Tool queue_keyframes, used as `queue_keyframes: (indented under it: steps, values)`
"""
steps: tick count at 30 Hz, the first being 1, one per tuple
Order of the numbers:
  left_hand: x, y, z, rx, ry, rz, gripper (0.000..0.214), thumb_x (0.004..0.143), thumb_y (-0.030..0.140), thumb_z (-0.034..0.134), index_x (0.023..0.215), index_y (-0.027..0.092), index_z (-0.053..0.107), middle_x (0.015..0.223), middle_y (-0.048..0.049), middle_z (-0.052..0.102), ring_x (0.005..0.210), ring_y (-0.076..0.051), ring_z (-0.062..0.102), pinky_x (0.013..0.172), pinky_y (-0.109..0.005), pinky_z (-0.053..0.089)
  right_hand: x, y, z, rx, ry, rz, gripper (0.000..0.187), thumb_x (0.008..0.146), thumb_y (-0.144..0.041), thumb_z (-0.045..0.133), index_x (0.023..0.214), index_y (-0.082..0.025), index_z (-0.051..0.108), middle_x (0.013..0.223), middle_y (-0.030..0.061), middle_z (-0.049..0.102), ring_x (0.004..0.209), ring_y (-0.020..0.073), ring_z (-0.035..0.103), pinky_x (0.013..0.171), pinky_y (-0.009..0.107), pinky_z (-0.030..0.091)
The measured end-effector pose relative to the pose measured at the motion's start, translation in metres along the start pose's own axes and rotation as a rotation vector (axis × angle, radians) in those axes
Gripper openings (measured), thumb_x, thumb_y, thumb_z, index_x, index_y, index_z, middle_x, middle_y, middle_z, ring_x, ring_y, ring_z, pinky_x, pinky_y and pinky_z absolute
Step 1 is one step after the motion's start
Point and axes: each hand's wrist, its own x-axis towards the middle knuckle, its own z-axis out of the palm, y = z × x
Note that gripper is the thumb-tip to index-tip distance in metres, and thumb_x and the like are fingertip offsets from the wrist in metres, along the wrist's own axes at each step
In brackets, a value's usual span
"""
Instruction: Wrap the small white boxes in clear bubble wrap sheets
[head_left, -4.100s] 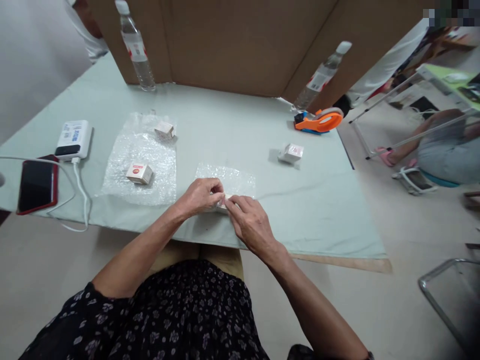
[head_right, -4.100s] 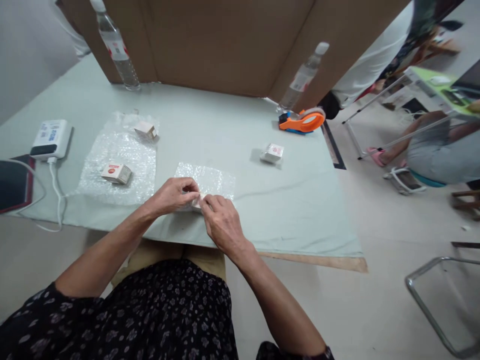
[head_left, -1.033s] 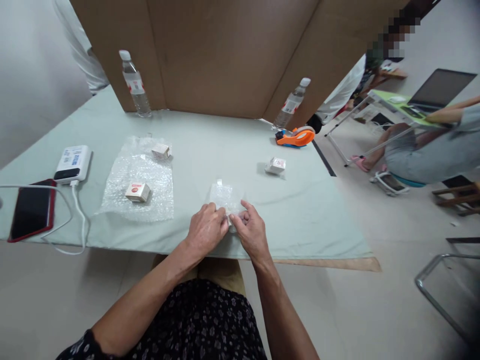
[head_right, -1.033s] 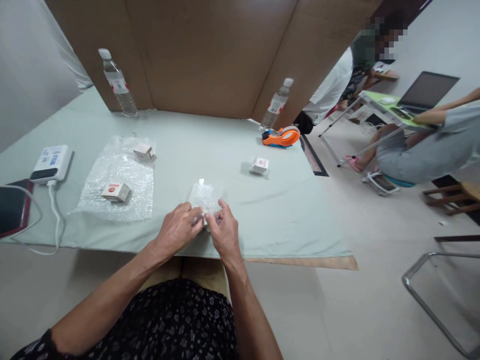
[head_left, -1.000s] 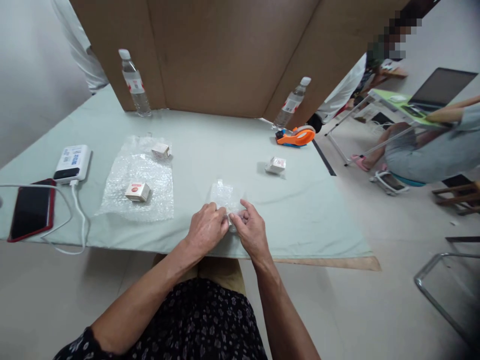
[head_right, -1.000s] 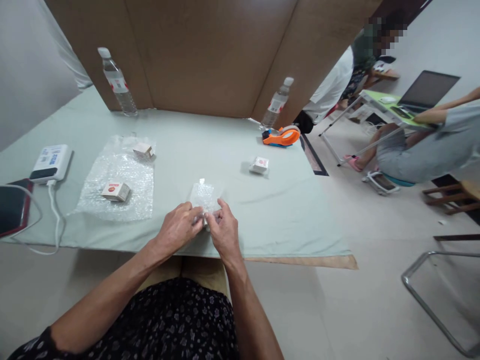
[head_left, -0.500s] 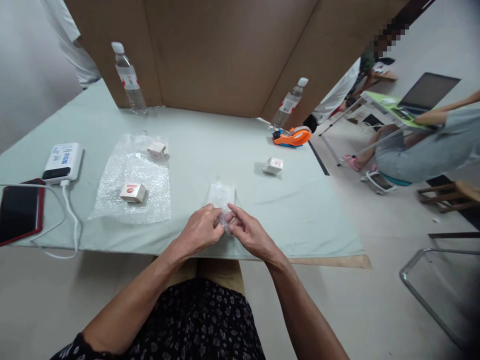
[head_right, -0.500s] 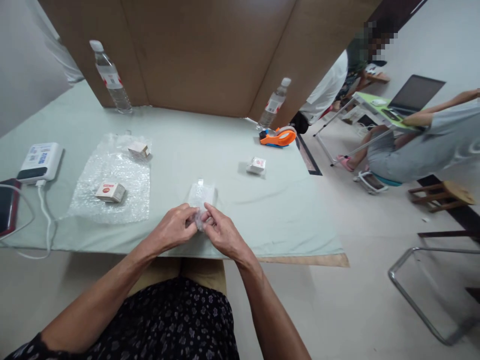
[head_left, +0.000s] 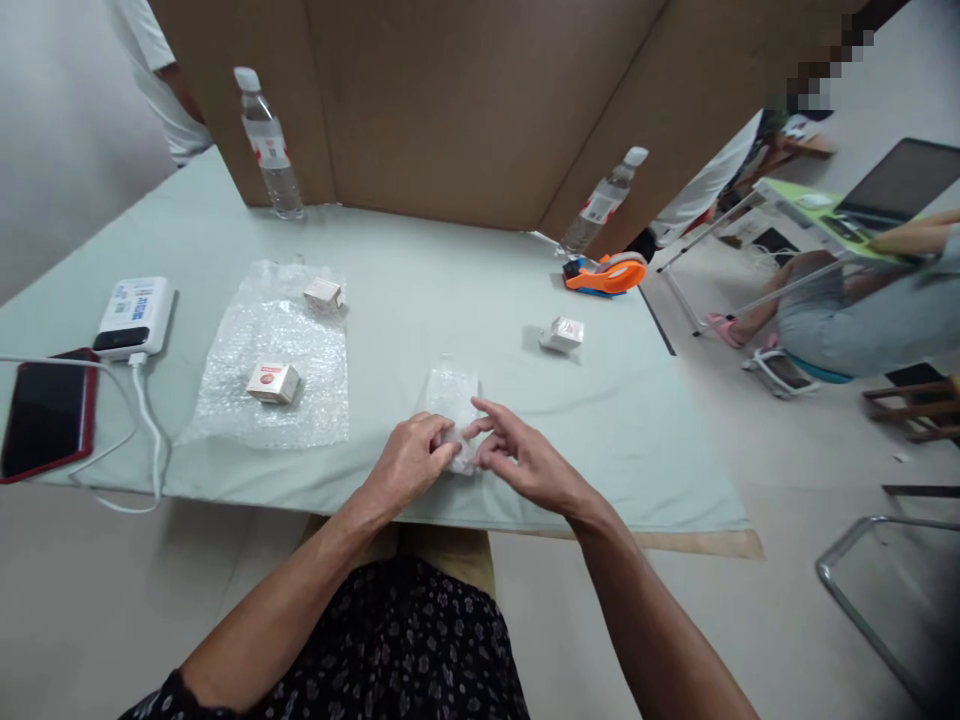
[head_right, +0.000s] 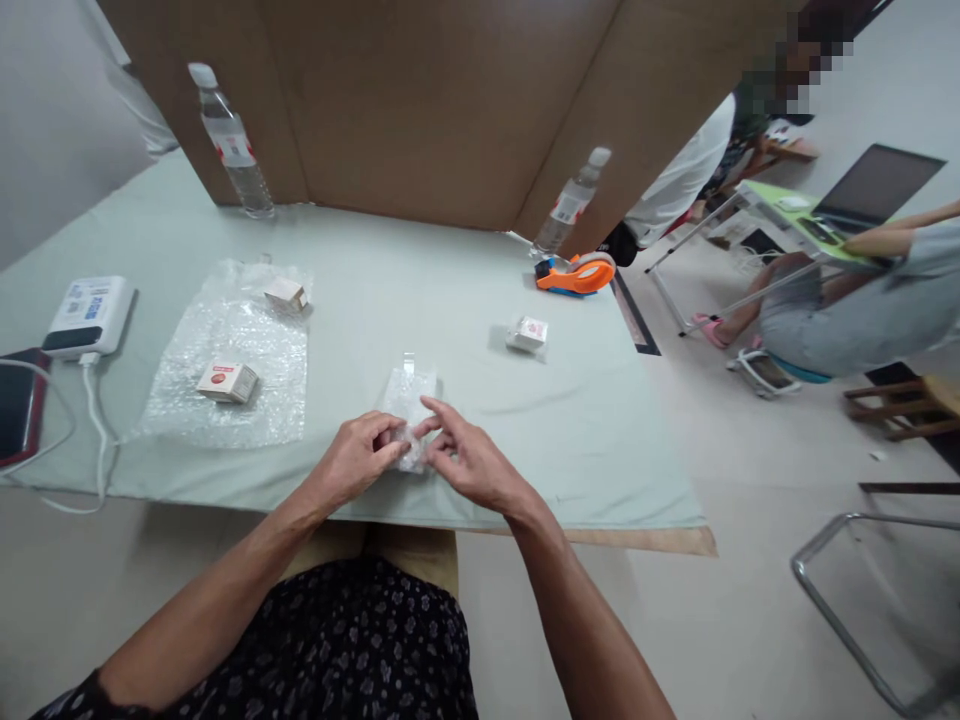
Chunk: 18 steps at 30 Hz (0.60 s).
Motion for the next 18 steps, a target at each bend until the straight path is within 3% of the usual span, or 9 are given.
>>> queue_keyframes:
  steps: [2, 4, 8, 10, 14, 18]
  values:
    - [0.0, 0.0, -0.001, 0.025, -0.004, -0.018, 0.009, 0.082, 0.017, 0.062, 0.088, 0.016, 0.067, 0.069, 0.0025, 0.055, 0.068, -0.013, 0.051, 0.072, -0.027, 0.042, 0.005, 0.003, -0.011, -0.113, 0.123, 0.045, 0.05, 0.089, -0.025, 0.047, 0.139, -0.02, 0.05, 0.098, 0.0052, 0.072, 0.069, 0.0138, 0.064, 0.068, 0.029, 0.05]
    - [0.001, 0.002, -0.001, 0.044, -0.001, -0.023, 0.011, 0.08, 0.016, 0.062, 0.09, 0.016, 0.067, 0.069, 0.0026, 0.055, 0.067, -0.013, 0.051, 0.072, -0.028, 0.043, 0.018, 0.002, -0.018, -0.337, 0.15, 0.075, 0.043, 0.09, -0.024, 0.048, 0.132, -0.024, 0.059, 0.078, 0.0006, 0.071, 0.064, 0.0148, 0.061, 0.066, 0.028, 0.045]
    - [0.001, 0.005, 0.0, 0.073, -0.007, -0.027, 0.014, 0.079, 0.015, 0.06, 0.092, 0.015, 0.067, 0.069, 0.0017, 0.055, 0.068, -0.014, 0.053, 0.073, -0.029, 0.045, 0.051, -0.006, -0.021, -0.64, -0.047, -0.007, 0.031, 0.084, -0.015, 0.057, 0.108, -0.03, 0.071, 0.061, -0.0023, 0.065, 0.058, 0.0152, 0.055, 0.059, 0.027, 0.032]
    - [0.0, 0.006, 0.001, 0.076, -0.012, -0.053, 0.027, 0.079, 0.015, 0.059, 0.105, 0.016, 0.065, 0.071, 0.0019, 0.056, 0.069, -0.015, 0.054, 0.073, -0.029, 0.046, 0.064, -0.01, -0.021, -0.706, -0.135, -0.061, 0.022, 0.085, -0.013, 0.057, 0.092, -0.028, 0.072, 0.063, -0.0015, 0.065, 0.057, 0.0143, 0.053, 0.057, 0.027, 0.026]
    - [-0.002, 0.008, -0.001, 0.119, -0.062, 0.002, 0.055, 0.083, 0.015, 0.054, 0.137, 0.023, 0.048, 0.084, 0.0001, 0.061, 0.075, -0.016, 0.057, 0.077, -0.03, 0.049, 0.081, -0.014, -0.023, -0.706, -0.219, -0.115, 0.015, 0.084, -0.016, 0.06, 0.079, -0.026, 0.069, 0.058, -0.0026, 0.062, 0.055, 0.013, 0.049, 0.057, 0.028, 0.021]
    - [0.001, 0.013, -0.006, 0.3, -0.173, 0.054, 0.039, 0.087, 0.016, 0.05, 0.124, 0.024, 0.06, 0.09, -0.0034, 0.059, 0.08, -0.018, 0.057, 0.077, -0.031, 0.049, 0.097, -0.014, -0.02, -0.651, -0.311, -0.107, 0.02, 0.076, -0.008, 0.06, 0.072, -0.025, 0.067, 0.052, -0.0046, 0.055, 0.053, 0.012, 0.045, 0.058, 0.028, 0.022]
